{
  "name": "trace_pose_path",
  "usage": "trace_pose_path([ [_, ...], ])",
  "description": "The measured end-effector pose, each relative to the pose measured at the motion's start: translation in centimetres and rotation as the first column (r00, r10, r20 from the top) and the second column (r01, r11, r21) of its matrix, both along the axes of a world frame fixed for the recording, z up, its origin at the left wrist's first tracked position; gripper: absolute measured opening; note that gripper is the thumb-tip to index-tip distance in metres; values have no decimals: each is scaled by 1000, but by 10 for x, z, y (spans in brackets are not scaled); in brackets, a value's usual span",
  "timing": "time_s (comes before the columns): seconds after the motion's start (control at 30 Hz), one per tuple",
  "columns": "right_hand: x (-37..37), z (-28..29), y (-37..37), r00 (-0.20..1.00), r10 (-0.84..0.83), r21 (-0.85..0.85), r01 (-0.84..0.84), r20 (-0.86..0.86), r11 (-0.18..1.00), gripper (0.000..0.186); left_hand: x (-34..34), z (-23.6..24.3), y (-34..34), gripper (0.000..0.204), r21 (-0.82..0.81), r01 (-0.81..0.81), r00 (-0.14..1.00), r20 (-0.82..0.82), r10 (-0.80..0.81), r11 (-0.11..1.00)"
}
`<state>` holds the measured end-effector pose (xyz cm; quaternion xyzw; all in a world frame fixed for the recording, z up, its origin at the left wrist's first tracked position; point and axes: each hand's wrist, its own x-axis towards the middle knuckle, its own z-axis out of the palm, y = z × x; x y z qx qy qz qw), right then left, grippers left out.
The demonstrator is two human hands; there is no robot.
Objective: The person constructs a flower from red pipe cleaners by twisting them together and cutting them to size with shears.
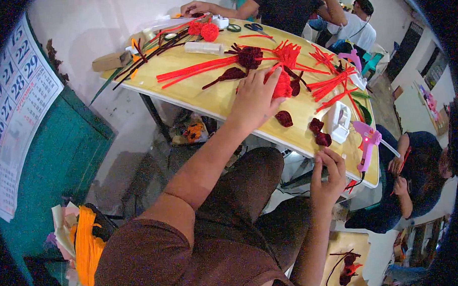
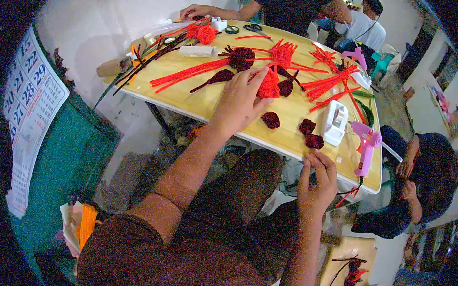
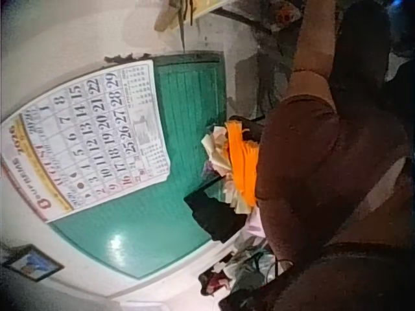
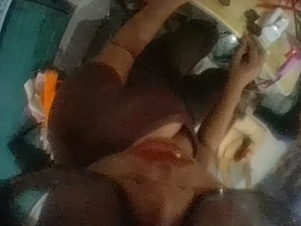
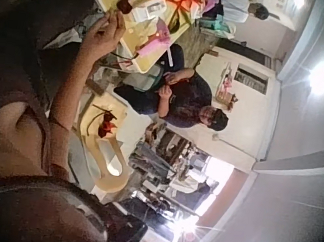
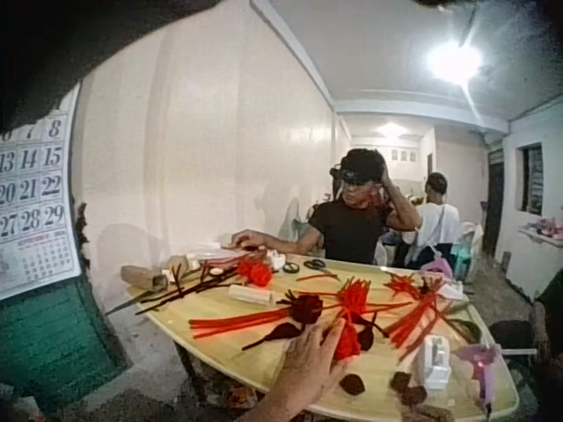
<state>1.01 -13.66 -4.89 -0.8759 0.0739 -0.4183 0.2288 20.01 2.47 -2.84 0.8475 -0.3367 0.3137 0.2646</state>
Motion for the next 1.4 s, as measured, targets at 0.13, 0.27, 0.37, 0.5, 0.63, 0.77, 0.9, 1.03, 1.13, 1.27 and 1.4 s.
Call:
trace_pose_path([
  [0.13,0,0,1,1000,5,-5,-5,6,1000,12,-1,-1,1,66,6,-3,1000,-19,3,1000],
  [0.27,-1,-2,1,1000,6,0,-6,18,1000,12,-1,-2,2,66,-5,3,1000,-27,-3,1000],
  [0.37,-1,-3,2,1000,4,12,-4,21,1000,12,-3,-1,2,65,-3,5,999,-50,-5,1000],
  [0.5,-1,-3,1,999,25,-11,-25,23,1000,12,-4,1,3,65,19,-3,995,-103,5,1000],
  [0.63,0,-5,-1,999,23,-25,-22,33,999,12,-4,1,3,67,17,12,995,-98,-10,1000],
  [0.77,-1,-5,1,1000,-7,-3,7,13,1000,12,-5,3,3,69,16,35,996,-86,-33,999],
  [0.9,-1,-5,0,1000,1,11,-2,19,1000,12,-6,4,3,71,43,19,996,-90,-15,999],
  [1.03,0,-4,2,1000,7,-2,-6,22,1000,12,-1,0,4,74,33,30,995,-97,-27,999],
  [1.13,0,-5,1,1000,7,2,-7,27,1000,12,-5,4,4,76,43,14,995,-101,-10,999],
  [1.27,-1,-6,0,1000,2,8,-2,25,1000,12,-6,5,2,77,24,7,993,-114,-5,1000],
  [1.4,-1,-6,0,1000,-3,-2,3,28,1000,12,-5,4,3,78,5,21,997,-70,-21,1000],
])
